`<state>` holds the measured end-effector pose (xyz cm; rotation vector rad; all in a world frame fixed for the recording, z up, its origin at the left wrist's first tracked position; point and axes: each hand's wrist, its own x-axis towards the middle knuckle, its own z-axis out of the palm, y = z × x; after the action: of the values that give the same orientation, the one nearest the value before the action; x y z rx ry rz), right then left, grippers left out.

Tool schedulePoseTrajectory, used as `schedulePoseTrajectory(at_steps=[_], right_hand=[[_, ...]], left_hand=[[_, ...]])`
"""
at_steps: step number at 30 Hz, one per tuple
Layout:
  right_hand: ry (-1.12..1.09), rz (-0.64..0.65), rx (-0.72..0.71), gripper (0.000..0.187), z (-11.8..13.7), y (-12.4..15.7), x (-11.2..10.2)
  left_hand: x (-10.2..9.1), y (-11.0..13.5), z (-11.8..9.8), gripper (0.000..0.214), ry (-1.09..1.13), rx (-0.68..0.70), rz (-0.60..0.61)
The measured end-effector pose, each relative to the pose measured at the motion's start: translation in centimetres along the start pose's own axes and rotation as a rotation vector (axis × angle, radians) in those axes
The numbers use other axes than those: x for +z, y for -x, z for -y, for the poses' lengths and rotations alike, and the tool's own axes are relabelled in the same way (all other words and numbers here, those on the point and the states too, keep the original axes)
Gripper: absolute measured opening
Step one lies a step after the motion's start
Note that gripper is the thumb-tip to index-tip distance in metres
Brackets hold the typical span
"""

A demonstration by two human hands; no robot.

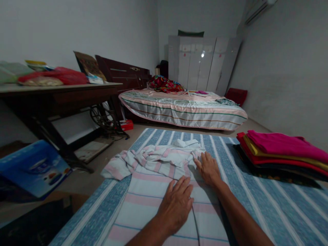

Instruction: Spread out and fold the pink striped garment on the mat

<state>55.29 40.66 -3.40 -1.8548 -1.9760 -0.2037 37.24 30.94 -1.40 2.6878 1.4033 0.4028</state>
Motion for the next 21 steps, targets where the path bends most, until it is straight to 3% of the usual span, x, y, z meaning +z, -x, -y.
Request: schedulePoseTrajectory(at_steps=[5,10,17,21], right_hand=[[0.044,0.021,-0.105,0.055,-0.5,-2.2,1.1],[0.090,0.043,-0.073,0.065,-1.5,-2.0,2.7],[0.078,0.073,-0.034,0.067,-1.1,-2.2,1.8],[0.047,0.031,-0.101,0.059,-1.4,-2.8,1.9]], left_hand=[[-0.2,-0.1,-0.1,0.038,-0.005,-0.005,0.017],[-0.4,-0.1,0.0,0.038,-0.014,-0.007,0.036],[-0.5,-0.1,-0.2,0.037,-0.022,0.001,0.029],[-0.5,-0.1,-0.1,0.037,0.002,-0.005,0.027]])
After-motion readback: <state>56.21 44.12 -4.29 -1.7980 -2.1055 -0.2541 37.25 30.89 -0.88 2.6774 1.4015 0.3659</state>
